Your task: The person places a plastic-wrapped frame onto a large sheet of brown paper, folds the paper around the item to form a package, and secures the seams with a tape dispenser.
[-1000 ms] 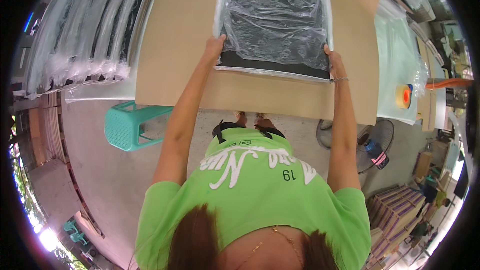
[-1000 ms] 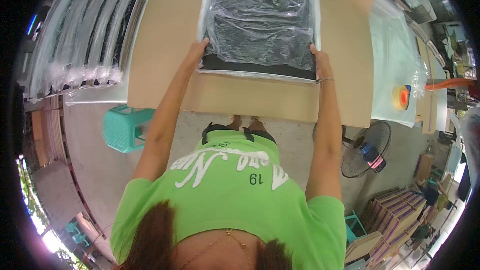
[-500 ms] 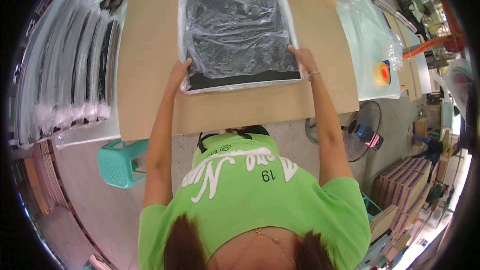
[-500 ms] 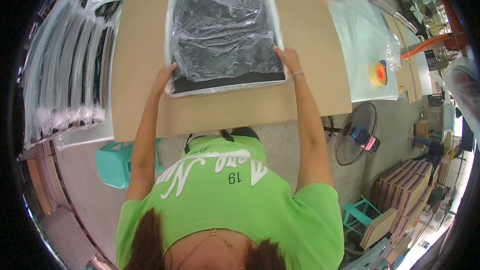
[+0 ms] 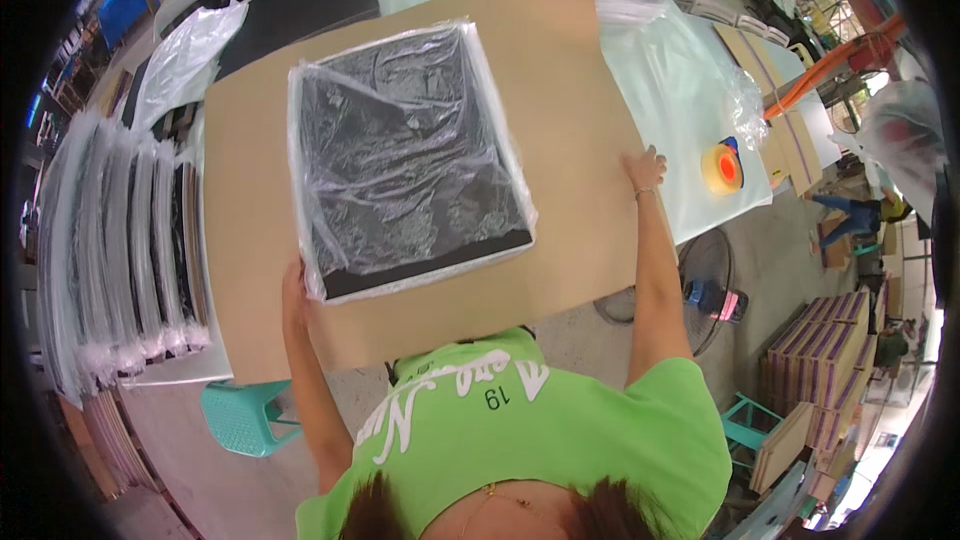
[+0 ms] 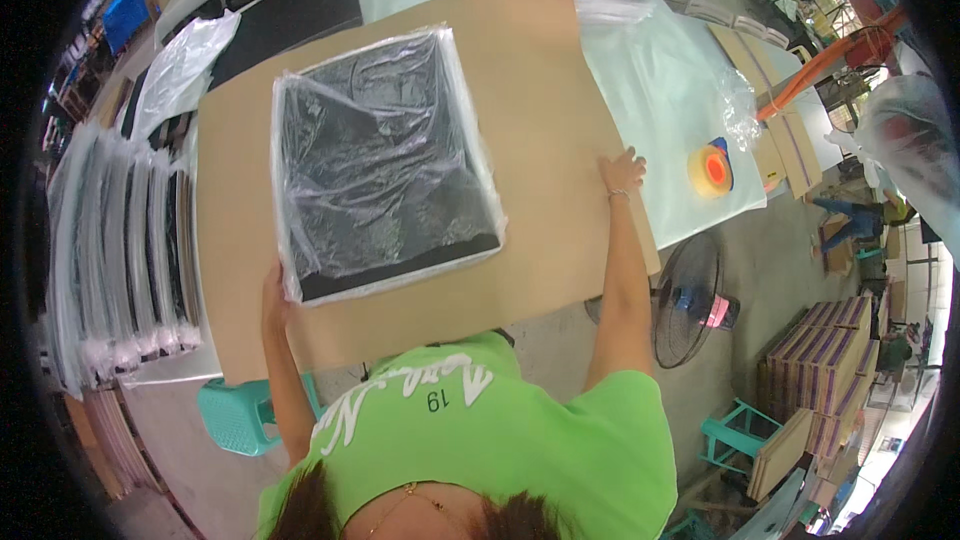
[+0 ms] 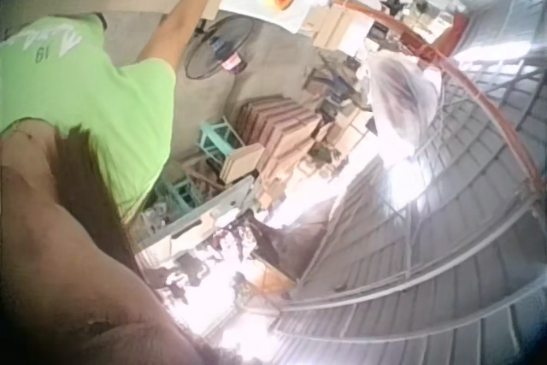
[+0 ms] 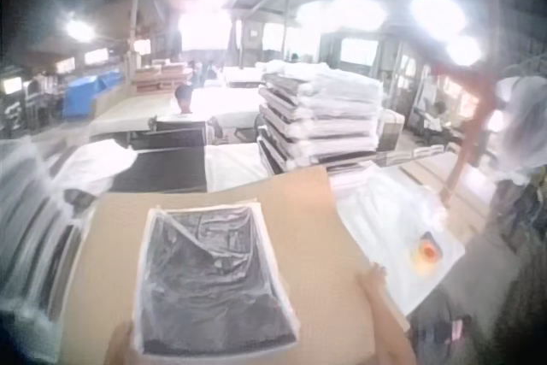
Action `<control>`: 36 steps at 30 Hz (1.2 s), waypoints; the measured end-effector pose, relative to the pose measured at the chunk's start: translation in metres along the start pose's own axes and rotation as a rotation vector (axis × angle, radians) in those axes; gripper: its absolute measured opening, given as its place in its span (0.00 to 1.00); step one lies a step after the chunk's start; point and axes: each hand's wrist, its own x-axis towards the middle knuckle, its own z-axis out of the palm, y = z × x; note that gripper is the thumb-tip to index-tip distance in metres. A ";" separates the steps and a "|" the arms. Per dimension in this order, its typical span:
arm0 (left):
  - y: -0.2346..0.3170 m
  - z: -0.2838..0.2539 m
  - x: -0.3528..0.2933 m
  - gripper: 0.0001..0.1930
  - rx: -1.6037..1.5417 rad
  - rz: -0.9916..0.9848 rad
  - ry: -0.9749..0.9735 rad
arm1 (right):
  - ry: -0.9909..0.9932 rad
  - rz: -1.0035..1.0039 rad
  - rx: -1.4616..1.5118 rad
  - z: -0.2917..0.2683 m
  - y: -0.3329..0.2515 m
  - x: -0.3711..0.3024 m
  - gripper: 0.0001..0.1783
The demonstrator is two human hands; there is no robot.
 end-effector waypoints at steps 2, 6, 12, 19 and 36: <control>-0.008 0.012 -0.009 0.21 -0.090 0.049 0.029 | -0.181 0.028 -0.040 0.003 0.028 0.026 0.32; -0.020 0.001 -0.036 0.19 -0.071 0.172 0.173 | -0.171 -0.136 0.091 -0.006 0.022 0.030 0.31; -0.019 0.015 -0.049 0.19 -0.042 0.167 0.293 | -0.140 -0.257 0.431 -0.038 0.032 0.044 0.11; -0.039 0.002 -0.033 0.19 0.053 0.163 0.361 | -0.040 -0.340 0.402 -0.057 0.013 0.040 0.06; -0.043 0.005 -0.062 0.18 0.102 0.098 0.458 | 0.092 0.210 -0.079 -0.027 0.205 0.156 0.50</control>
